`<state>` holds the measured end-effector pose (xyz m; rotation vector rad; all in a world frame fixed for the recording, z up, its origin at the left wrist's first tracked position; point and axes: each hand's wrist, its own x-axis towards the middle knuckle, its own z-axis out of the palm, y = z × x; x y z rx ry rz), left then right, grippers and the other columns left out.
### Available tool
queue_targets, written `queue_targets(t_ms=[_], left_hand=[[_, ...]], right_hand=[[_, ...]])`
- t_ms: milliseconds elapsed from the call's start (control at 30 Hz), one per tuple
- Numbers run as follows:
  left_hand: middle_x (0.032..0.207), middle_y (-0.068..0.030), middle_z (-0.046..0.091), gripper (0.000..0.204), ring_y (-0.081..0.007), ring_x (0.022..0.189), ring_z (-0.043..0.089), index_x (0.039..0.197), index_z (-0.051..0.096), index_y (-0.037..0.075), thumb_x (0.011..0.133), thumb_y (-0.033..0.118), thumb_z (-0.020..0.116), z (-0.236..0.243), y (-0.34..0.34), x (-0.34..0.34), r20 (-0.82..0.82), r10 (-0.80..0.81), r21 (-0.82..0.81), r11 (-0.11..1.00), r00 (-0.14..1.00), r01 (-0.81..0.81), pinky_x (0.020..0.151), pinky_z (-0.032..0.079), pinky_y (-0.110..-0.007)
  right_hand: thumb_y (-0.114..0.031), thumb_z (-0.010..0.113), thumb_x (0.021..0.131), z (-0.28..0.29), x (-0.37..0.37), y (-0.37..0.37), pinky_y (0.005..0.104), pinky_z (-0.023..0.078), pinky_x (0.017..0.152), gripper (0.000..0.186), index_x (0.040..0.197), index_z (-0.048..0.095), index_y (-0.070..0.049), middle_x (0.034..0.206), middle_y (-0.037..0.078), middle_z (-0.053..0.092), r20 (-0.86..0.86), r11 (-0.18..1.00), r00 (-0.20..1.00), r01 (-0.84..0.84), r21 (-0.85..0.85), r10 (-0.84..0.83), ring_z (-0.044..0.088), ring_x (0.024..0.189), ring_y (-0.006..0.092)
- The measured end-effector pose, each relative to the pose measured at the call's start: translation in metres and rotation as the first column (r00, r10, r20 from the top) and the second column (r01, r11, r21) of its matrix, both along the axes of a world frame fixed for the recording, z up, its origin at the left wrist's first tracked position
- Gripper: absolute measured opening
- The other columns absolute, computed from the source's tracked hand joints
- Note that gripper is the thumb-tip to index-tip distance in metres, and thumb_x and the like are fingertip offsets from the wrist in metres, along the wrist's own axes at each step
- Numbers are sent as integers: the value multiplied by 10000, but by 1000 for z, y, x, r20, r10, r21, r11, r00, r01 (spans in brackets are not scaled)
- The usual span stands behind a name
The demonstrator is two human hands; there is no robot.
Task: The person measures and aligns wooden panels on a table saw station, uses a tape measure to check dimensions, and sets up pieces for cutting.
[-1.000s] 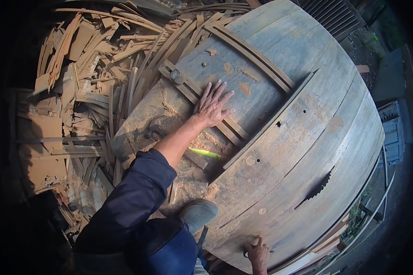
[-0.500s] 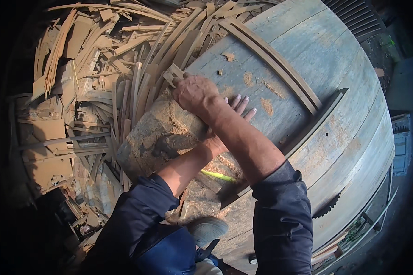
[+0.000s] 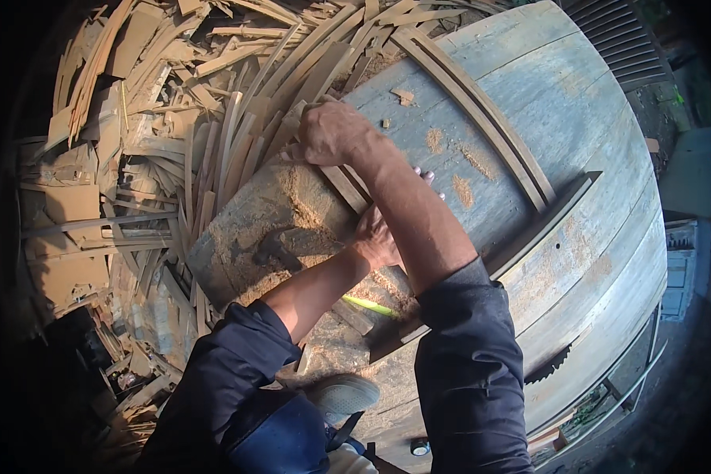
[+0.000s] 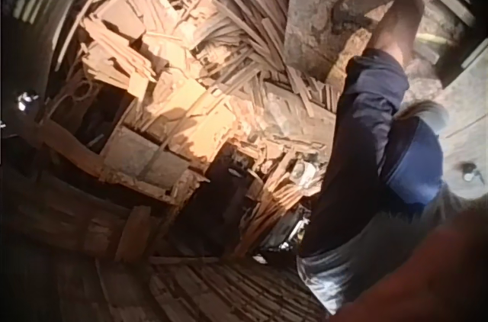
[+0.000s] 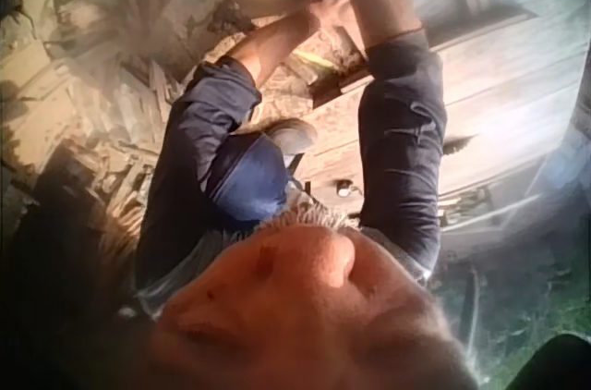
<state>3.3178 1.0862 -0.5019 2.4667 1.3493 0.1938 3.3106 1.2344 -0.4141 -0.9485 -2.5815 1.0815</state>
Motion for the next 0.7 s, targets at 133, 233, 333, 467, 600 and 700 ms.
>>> queue_targets(t_ms=[133,233,333,467,600,700], left_hand=[[1620,-228,267,713,-396,1513,232,1543,379,119,963,522,477,3,2,-3,-59,5,179,984,998,6,1221,131,-586],[1620,-207,268,724,-371,1527,197,1528,411,132,929,506,568,7,6,-3,21,-2,105,994,1000,0,1226,94,-592],[1624,-173,272,689,-350,1527,193,1488,474,131,905,464,627,18,6,2,5,21,32,999,1000,-21,1240,99,-555],[1593,-176,330,677,-350,1513,238,1452,500,101,850,332,708,32,10,10,30,47,13,999,998,-47,1231,159,-552],[1581,-180,349,669,-370,1508,244,1471,479,101,890,374,667,26,6,9,-28,19,94,995,999,-17,1227,163,-563],[1572,-167,370,661,-362,1498,269,1483,458,114,917,407,634,9,1,4,49,-35,260,966,998,21,1223,182,-562]], right_hand=[[-405,674,939,-37,-2,-13,360,468,608,441,725,700,-20,581,111,552,-295,869,922,79,-488,-249,561,573,199],[-321,665,937,-59,-25,-40,373,467,548,405,684,689,-6,535,159,536,-367,770,714,381,-511,-597,562,487,232],[-241,641,930,-66,-42,-54,439,501,553,355,675,672,2,604,229,585,-493,616,437,732,-292,-753,620,531,378],[-283,624,938,-47,-33,-48,494,517,700,361,759,662,28,747,284,617,-395,632,497,663,-401,-772,622,724,466],[-311,632,947,-11,24,-97,467,478,930,413,1198,592,15,1159,273,598,-465,665,480,607,-435,-743,579,1101,456],[-205,692,906,4,109,-206,456,471,976,489,1335,541,-26,1267,228,551,-533,571,409,801,-180,-741,565,1151,418]])
